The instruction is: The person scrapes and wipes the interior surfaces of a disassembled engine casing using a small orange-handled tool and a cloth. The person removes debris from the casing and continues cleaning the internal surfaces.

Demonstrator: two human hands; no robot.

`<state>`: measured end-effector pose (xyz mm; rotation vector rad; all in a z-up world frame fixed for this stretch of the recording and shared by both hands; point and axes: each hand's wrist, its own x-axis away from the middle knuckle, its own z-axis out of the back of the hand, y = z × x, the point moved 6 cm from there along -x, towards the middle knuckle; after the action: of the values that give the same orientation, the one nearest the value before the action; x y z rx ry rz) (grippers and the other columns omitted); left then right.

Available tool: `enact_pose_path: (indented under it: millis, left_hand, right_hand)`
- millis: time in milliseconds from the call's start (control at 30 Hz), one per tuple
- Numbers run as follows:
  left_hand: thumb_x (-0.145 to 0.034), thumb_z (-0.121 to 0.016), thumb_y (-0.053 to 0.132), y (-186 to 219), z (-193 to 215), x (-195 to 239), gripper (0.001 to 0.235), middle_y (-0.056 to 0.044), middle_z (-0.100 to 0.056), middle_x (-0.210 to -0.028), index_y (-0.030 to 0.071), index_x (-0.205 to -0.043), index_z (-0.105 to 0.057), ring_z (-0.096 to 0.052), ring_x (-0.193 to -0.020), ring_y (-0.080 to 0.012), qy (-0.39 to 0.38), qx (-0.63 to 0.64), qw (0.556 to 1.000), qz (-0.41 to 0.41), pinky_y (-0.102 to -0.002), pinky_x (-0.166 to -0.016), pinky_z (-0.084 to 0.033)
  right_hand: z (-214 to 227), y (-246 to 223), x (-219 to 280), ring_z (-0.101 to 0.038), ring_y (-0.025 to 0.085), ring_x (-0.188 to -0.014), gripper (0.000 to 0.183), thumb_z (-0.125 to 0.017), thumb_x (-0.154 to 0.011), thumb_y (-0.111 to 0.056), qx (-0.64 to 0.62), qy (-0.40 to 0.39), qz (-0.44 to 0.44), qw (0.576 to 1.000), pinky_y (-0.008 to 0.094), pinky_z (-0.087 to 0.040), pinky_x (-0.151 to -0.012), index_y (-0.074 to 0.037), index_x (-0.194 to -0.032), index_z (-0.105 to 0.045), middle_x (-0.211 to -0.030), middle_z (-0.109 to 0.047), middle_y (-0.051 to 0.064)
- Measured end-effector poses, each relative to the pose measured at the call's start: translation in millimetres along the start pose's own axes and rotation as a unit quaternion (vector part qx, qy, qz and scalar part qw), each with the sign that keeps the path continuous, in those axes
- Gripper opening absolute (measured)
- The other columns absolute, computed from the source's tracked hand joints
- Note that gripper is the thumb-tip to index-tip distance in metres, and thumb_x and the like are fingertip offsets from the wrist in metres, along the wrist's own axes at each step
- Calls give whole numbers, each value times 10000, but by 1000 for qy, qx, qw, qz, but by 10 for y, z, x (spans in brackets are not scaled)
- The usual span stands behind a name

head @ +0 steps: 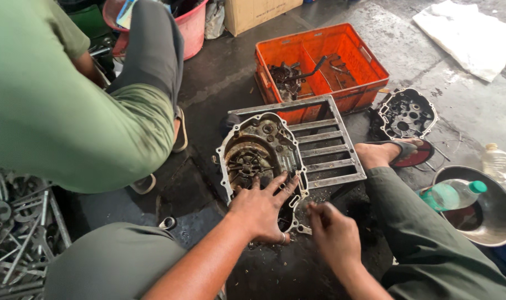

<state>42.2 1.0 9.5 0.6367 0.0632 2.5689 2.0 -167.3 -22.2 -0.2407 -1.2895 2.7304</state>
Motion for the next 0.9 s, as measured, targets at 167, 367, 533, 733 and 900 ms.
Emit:
enact_pose_path:
  millis: [167,367,533,733,900]
  left_hand:
    - [-678,-778,675,18,6,3,1321,-62,-62,-1732,312,-1654,34,-315,-1432,-566,-6,-2,1000,-1,-585,-1076,-447]
    - [-690,-773,695,19,34,-3,1324,-56,-52,-1734,307,-1654,48,-288,-1434,-587,-14,-24,1000,-3,-603,-1060,-453]
    - [-669,-777,724,15,0,-18,1353,-63,-54,-1729,307,-1649,58,-287,-1432,-595,-11,-18,1000,-4,-567,-1057,-475]
    - [-660,-787,720,7,-10,-35,1350,-56,-57,-1731,309,-1646,39,-297,-1417,-607,-1,-19,1000,-13,-571,-1048,-478]
    - [-655,-793,696,2,22,-22,1348,-55,-83,-1729,320,-1656,28,-317,-1418,-591,1,-28,1000,-14,-582,-1046,-480]
  right_hand:
    - [38,54,-74,-735,189,-564,191,-728,-898,-213,-7,34,-39,999,323,-526,-541,-37,-969,-748,-694,-737,143]
    - [18,48,-50,-687,166,-514,197,-743,-899,-232,-5,25,-60,998,321,-514,-529,-43,-955,-763,-664,-727,133]
    - [-7,61,-17,-625,124,-492,195,-736,-894,-206,-6,25,-50,998,305,-485,-510,-36,-986,-759,-646,-706,131]
    - [-89,122,20,-566,49,-566,175,-731,-914,-159,-94,32,-60,993,257,-468,-532,-2,-986,-759,-664,-733,56]
    - [-138,173,-28,-611,40,-609,155,-722,-933,-135,-116,22,-79,990,231,-485,-562,3,-989,-766,-727,-764,50]
